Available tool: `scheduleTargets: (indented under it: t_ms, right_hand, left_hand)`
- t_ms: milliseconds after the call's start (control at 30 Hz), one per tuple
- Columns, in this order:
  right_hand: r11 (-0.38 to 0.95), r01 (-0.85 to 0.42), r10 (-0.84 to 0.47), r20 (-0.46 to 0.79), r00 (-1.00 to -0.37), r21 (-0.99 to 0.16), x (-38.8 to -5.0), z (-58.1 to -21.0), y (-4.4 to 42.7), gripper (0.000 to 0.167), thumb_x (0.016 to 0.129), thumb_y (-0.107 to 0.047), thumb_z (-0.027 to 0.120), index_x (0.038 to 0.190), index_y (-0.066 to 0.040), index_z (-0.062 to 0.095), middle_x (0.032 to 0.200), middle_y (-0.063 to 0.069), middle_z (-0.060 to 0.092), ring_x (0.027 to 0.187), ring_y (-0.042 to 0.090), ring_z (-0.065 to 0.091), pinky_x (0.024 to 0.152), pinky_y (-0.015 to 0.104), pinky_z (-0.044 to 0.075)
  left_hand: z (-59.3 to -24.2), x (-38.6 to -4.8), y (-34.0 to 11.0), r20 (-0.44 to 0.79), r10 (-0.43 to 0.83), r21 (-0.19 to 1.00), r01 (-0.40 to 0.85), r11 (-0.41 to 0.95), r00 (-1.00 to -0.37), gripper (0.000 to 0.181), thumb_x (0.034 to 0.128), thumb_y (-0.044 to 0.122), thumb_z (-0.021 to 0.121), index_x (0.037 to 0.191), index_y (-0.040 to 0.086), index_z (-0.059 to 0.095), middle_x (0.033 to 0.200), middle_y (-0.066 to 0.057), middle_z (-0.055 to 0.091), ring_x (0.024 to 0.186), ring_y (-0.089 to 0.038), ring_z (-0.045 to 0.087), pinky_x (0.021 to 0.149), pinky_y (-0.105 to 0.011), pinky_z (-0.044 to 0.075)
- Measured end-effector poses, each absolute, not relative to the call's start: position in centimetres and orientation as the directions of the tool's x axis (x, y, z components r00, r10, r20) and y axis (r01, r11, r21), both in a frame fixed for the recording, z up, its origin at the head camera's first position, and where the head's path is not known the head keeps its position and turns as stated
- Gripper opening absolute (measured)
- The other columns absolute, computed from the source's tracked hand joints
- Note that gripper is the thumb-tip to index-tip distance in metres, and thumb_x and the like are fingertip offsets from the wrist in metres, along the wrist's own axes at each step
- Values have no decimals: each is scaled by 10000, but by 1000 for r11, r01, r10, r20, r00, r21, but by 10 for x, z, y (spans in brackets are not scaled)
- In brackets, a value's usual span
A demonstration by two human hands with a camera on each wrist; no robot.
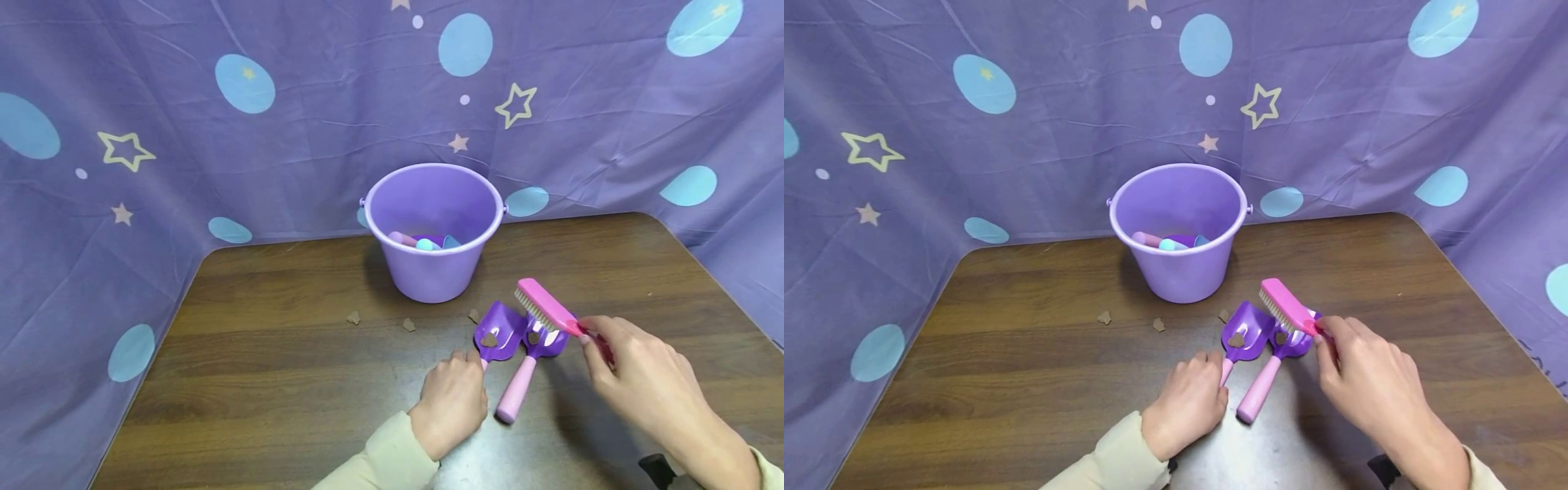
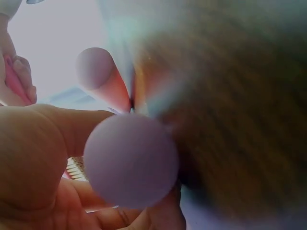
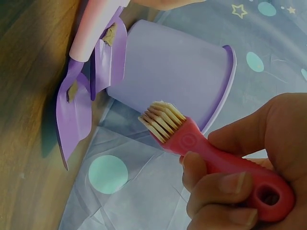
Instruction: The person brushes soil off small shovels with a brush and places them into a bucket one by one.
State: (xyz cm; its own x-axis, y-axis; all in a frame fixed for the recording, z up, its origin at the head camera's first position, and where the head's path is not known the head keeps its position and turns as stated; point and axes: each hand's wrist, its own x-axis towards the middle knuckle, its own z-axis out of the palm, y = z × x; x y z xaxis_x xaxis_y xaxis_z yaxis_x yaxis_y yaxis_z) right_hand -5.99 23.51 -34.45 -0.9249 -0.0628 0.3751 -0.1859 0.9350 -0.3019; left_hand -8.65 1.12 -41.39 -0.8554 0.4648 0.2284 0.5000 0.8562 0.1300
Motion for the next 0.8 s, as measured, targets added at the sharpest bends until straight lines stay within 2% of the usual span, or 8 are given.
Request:
scheduleTargets:
  t_ms: [200, 333, 633, 800]
  right_hand:
    - [936, -188, -64, 380, -923, -297, -59, -346, 233, 197, 858, -163, 623, 1050, -139, 662, 756, -39, 533, 561, 150, 442, 451, 321, 287]
    - [936, -191, -66, 387, -920, -296, -59, -347, 231, 198, 852, -160, 627, 1045, -140, 665, 756, -38, 534, 563, 153, 446, 449, 322, 288]
    - [934, -200, -76, 382, -921, -297, -58, -348, 225, 183, 848, -153, 627, 1029, -150, 659, 720, -69, 491, 553, 136, 421, 451, 313, 276]
    - [930, -215, -86, 393, -916, -298, -57, -348, 220, 151, 848, -151, 626, 996, -161, 658, 720, -76, 487, 547, 124, 414, 451, 309, 273]
  left_hand:
    - [-412, -87, 10, 155, 457, 152, 478, 865, -876, 214, 721, 196, 712, 840, 49, 612, 656, -30, 520, 533, -188, 558, 435, -293, 412]
    - [-404, -86, 5, 93, 441, 208, 450, 868, -893, 148, 706, 155, 687, 774, 61, 595, 645, -42, 555, 533, -224, 580, 417, -323, 401]
    - [-397, -84, -5, 95, 410, 281, 420, 863, -907, 117, 667, 112, 644, 660, 115, 528, 614, -31, 540, 520, -263, 573, 431, -349, 402]
    - [-398, -83, -9, 94, 397, 275, 407, 871, -913, 109, 672, 131, 639, 699, 86, 544, 618, -41, 540, 515, -259, 567, 432, -345, 397]
